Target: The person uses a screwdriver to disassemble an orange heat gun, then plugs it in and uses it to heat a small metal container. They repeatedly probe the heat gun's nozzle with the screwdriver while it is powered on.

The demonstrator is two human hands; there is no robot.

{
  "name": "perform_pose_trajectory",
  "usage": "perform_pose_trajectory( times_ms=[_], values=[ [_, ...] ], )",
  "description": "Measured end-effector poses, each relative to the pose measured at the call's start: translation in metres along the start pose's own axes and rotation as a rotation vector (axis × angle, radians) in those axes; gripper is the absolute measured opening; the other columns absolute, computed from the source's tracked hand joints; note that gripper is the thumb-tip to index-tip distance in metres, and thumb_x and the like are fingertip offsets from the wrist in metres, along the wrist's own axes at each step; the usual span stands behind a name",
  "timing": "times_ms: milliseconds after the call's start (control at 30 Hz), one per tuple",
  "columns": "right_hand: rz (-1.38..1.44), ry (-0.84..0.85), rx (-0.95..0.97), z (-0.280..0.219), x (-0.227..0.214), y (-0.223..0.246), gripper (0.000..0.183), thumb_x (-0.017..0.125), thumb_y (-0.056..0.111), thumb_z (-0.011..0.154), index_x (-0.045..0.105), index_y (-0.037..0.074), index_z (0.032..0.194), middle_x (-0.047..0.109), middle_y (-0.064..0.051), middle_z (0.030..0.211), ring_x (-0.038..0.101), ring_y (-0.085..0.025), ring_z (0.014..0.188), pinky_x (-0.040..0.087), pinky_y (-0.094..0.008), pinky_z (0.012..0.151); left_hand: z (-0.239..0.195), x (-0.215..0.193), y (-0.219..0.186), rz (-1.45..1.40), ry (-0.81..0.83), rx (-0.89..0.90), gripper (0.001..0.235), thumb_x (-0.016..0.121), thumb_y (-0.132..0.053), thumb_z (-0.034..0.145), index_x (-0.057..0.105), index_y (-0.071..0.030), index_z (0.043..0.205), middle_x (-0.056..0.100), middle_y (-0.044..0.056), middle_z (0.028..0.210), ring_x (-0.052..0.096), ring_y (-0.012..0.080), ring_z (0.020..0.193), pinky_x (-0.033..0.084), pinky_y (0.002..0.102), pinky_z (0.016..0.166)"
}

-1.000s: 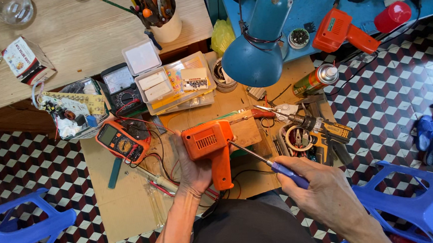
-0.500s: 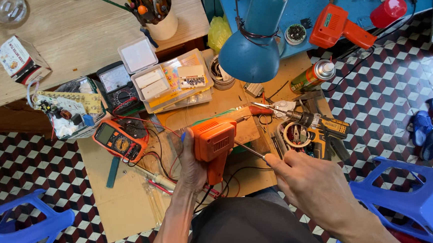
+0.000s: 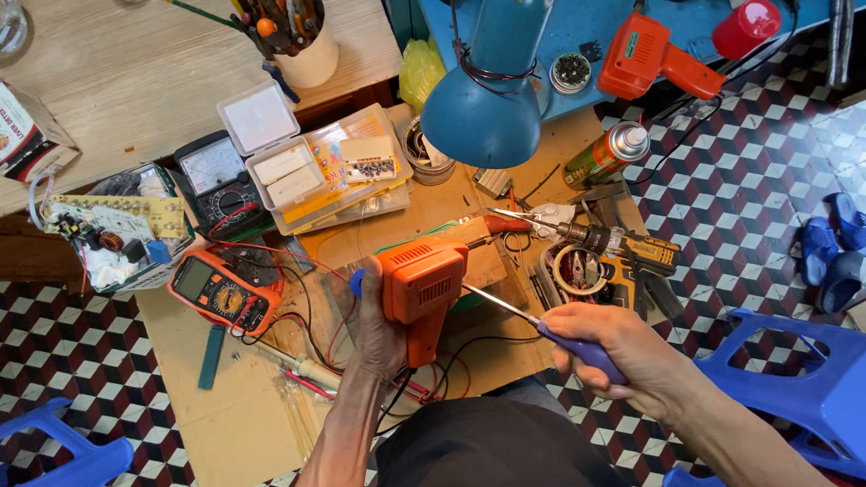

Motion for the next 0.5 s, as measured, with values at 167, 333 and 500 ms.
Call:
perform_pose_trajectory(
  times_ms=[167, 333, 500],
  values=[
    [-0.478, -0.226, -0.647, 0.0, 0.001, -0.017, 0.028, 0.067, 0.029, 0.093, 0.065, 0.004, 0.106, 0.063, -0.002, 0.078, 0.058, -0.007, 0.056, 0.045, -0.024, 0.045, 0.003, 0.0, 0.005, 0.027, 0.003, 0.007, 0.093, 0.058, -0.079, 0.082, 0.058, -0.005, 0.137, 0.067, 0.01, 0.124, 0.066, 0.0212, 0.112, 0.053, 0.039, 0.098],
    [-1.043, -0.403, -0.867, 0.001, 0.002, -0.026, 0.027, 0.06, 0.032, 0.098, 0.07, 0.008, 0.106, 0.066, 0.0, 0.072, 0.057, -0.011, 0.05, 0.046, -0.024, 0.045, -0.001, 0.0, 0.004, 0.079, 0.007, 0.009, 0.09, 0.057, -0.078, 0.082, 0.057, -0.007, 0.138, 0.067, 0.009, 0.124, 0.065, 0.0196, 0.112, 0.053, 0.038, 0.097],
    [-0.01, 0.041, 0.122, 0.018, -0.008, -0.015, 0.043, 0.055, 0.039, 0.098, 0.074, 0.001, 0.1, 0.059, -0.006, 0.059, 0.045, -0.013, 0.042, 0.033, -0.025, 0.036, -0.002, 0.006, 0.002, 0.085, 0.003, 0.0, 0.092, 0.054, -0.079, 0.081, 0.058, -0.007, 0.137, 0.069, 0.008, 0.122, 0.066, 0.0192, 0.111, 0.054, 0.036, 0.095]
  ],
)
Point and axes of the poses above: each hand's wrist, its own z-axis towards the middle knuckle, its own x-axis out of the palm, y = z × x, the point moved 2 cm from there along z, towards the middle knuckle
